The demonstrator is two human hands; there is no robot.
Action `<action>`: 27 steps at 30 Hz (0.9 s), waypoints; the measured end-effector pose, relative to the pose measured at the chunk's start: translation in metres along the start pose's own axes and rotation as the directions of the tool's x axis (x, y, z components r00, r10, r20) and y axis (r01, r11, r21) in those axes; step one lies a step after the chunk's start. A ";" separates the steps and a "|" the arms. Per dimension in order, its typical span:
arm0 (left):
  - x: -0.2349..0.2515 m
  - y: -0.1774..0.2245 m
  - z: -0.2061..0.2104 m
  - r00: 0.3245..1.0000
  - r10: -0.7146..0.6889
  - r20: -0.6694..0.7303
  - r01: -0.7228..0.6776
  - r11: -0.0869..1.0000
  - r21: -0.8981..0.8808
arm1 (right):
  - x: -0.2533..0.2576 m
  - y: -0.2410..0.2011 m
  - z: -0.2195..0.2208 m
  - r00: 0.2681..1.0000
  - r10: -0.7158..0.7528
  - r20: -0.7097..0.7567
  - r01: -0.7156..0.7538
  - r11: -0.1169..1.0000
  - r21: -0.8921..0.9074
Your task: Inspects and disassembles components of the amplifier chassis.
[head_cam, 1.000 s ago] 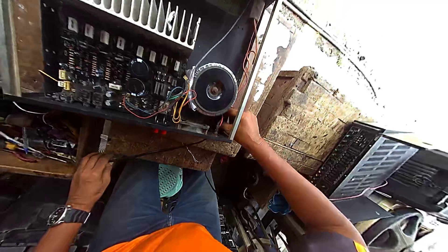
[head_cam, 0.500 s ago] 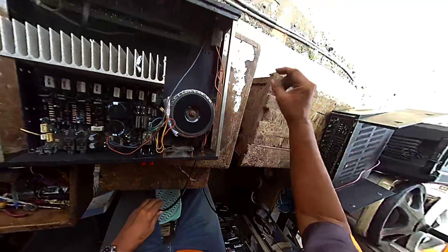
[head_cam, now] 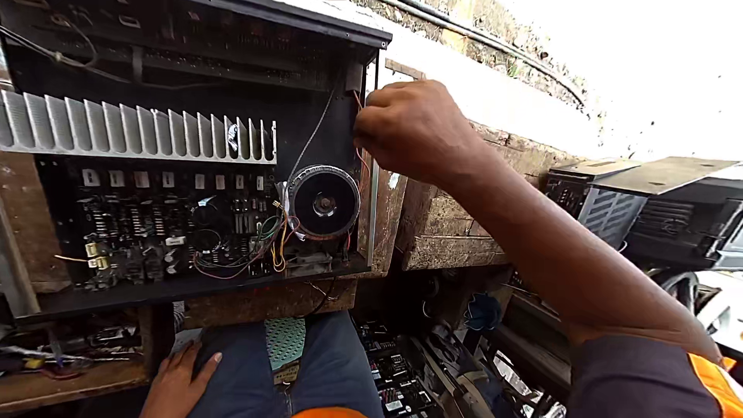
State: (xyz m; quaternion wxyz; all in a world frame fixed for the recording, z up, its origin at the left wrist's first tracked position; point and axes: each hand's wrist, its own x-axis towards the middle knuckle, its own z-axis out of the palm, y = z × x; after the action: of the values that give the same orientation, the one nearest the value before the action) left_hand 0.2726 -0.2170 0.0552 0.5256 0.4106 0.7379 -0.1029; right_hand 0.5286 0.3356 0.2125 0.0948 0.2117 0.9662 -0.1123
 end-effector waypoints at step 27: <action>0.019 -0.009 -0.003 0.988 -0.141 0.067 0.155 0.923 -0.351 | 0.074 -0.037 0.055 0.639 0.233 0.733 0.004 0.952 -0.305</action>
State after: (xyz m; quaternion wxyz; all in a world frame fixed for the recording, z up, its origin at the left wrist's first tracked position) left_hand 0.2615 -0.2115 0.0378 0.5968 0.2498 0.7623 -0.0157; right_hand 0.4542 0.3178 0.1489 0.5277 0.1906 0.8264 -0.0474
